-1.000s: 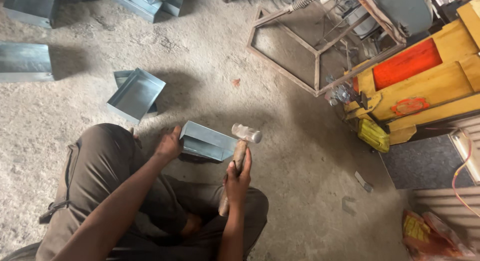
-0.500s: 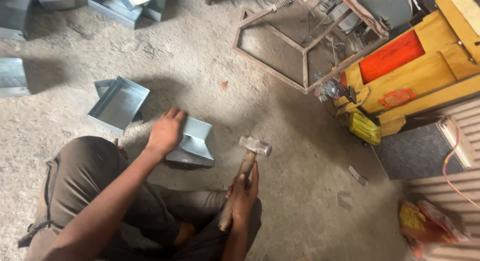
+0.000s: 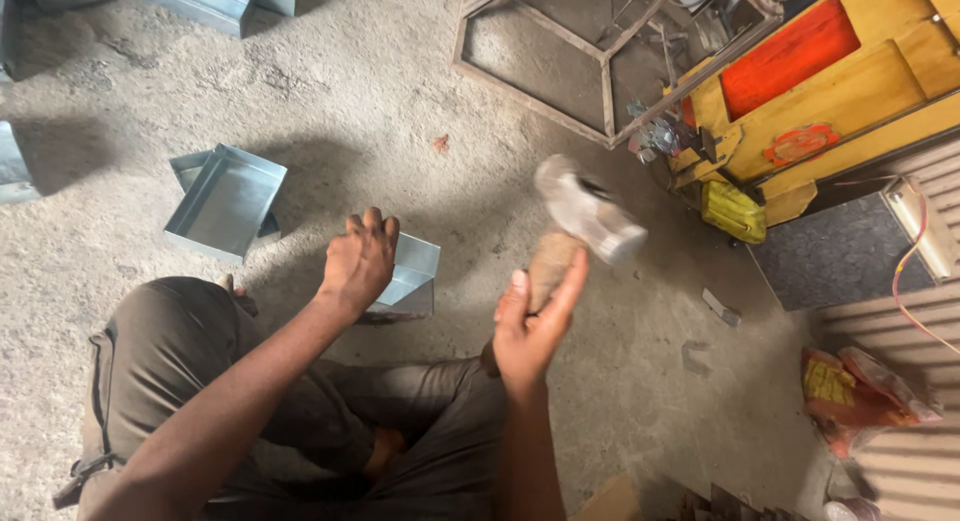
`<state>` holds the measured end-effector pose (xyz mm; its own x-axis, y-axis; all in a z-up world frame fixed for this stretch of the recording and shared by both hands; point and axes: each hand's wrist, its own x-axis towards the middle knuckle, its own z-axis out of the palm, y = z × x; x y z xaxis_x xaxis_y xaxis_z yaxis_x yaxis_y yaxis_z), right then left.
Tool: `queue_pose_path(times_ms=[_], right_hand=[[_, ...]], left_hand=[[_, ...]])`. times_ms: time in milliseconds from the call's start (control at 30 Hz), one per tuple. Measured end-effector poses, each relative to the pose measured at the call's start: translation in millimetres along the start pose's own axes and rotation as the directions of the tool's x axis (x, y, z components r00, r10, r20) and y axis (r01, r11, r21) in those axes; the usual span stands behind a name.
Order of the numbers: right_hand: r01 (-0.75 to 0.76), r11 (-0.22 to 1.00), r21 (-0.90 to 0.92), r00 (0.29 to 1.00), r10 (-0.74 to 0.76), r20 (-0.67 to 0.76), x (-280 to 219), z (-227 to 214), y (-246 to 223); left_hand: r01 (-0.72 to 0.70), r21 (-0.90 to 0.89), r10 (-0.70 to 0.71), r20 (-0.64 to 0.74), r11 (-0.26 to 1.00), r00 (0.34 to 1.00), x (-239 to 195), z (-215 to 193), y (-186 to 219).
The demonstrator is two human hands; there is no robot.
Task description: The person assembles metal boxes by hammering the edges of sheet metal components together.
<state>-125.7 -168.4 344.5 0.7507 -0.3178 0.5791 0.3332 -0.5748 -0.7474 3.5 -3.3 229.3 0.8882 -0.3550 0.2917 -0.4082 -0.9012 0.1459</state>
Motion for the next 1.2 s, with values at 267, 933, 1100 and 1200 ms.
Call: queue_pose_path(times_ms=[267,933,1100,1200], right_hand=[[-0.051,0.915,-0.401,0.845,0.254,0.471,-8.4,-13.4,21.6],[-0.283,0.888,-0.363,0.829,0.417,0.374,-13.0,-17.4,28.0],[-0.237,0.919,-0.315,0.849,0.354,0.392,-19.3,-0.9,31.3],[-0.261,0.921,-0.29,0.841,0.364,0.4,-20.0,-5.5,35.9]], left_hand=[[0.021,-0.012,-0.021,0.011,1.0,1.0,-0.1,5.5,6.0],[0.019,-0.074,-0.01,0.12,0.997,0.993,6.1,-1.6,10.5],[0.007,-0.085,-0.003,0.048,0.996,0.999,5.1,-0.6,8.2],[0.05,-0.229,-0.032,0.083,0.972,0.996,0.4,0.6,5.9]])
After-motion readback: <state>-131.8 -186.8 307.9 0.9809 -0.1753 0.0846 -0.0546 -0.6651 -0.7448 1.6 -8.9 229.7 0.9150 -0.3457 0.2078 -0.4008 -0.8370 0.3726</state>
